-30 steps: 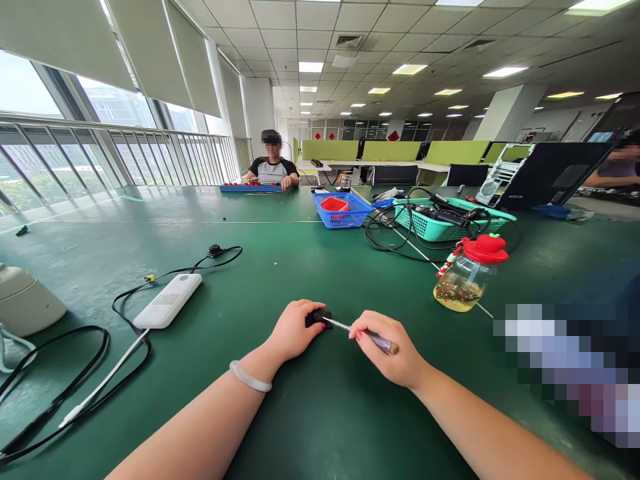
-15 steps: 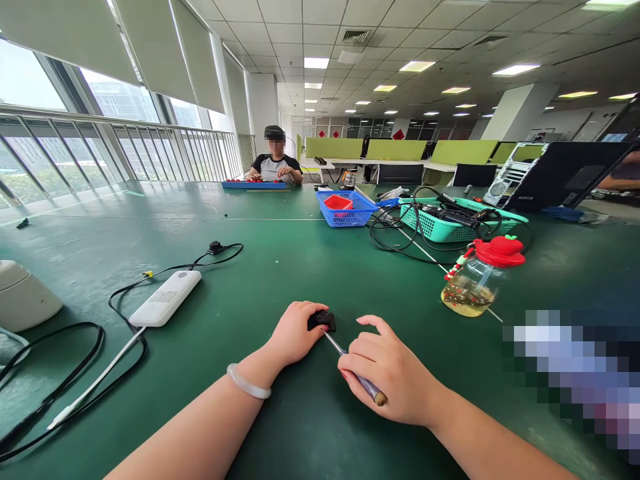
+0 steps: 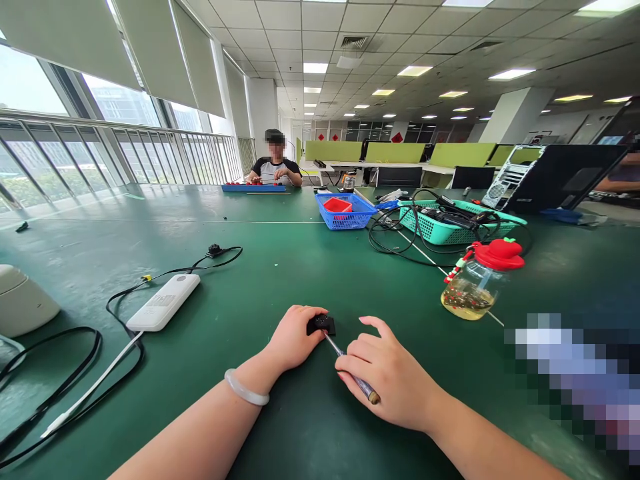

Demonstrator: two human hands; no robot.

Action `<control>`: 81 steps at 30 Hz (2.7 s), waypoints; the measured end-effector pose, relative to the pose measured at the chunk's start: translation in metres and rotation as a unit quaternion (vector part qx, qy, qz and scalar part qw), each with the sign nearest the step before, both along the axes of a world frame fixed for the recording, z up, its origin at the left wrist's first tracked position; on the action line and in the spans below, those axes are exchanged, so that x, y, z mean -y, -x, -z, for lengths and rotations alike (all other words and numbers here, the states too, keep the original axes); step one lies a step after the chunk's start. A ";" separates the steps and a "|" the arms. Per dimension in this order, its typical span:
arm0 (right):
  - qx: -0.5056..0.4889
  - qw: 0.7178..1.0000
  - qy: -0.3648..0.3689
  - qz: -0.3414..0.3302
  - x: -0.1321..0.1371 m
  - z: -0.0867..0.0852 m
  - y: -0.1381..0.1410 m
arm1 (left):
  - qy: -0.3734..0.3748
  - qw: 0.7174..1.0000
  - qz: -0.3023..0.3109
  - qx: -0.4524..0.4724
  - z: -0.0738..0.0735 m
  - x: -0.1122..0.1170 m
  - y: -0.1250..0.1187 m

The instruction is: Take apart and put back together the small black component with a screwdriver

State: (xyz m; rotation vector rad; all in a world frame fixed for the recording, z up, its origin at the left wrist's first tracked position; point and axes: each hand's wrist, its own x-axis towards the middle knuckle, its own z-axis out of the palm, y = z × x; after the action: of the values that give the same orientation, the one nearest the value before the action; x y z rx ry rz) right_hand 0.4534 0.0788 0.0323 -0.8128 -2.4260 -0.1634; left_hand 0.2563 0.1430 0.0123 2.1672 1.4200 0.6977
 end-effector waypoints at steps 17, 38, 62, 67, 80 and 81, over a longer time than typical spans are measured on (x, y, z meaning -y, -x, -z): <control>0.027 0.999 0.022 0.006 0.001 0.005 0.001 | 0.006 1.000 0.000 0.005 0.000 -0.001 -0.001; -0.044 0.998 0.028 0.029 0.001 0.000 0.002 | 0.007 1.000 -0.002 0.009 0.000 -0.001 0.000; -0.012 0.998 0.068 0.004 -0.006 0.006 -0.002 | 0.009 1.000 -0.008 0.009 0.000 -0.001 0.000; -0.030 0.997 0.068 0.006 -0.005 0.003 -0.002 | 0.010 1.000 -0.011 0.016 0.002 -0.001 0.001; -0.063 0.996 0.051 0.034 -0.006 0.002 -0.004 | 0.015 1.000 -0.004 0.022 -0.001 -0.001 -0.001; -0.065 0.996 0.052 0.035 -0.006 0.002 -0.004 | 0.014 1.000 -0.003 0.022 -0.001 -0.001 -0.001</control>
State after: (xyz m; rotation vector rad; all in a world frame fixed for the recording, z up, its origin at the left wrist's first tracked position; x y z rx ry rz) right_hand 0.4575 0.0846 0.0305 -0.9250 -2.3008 -0.0105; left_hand 0.2571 0.1436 0.0134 2.1143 1.4071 0.7186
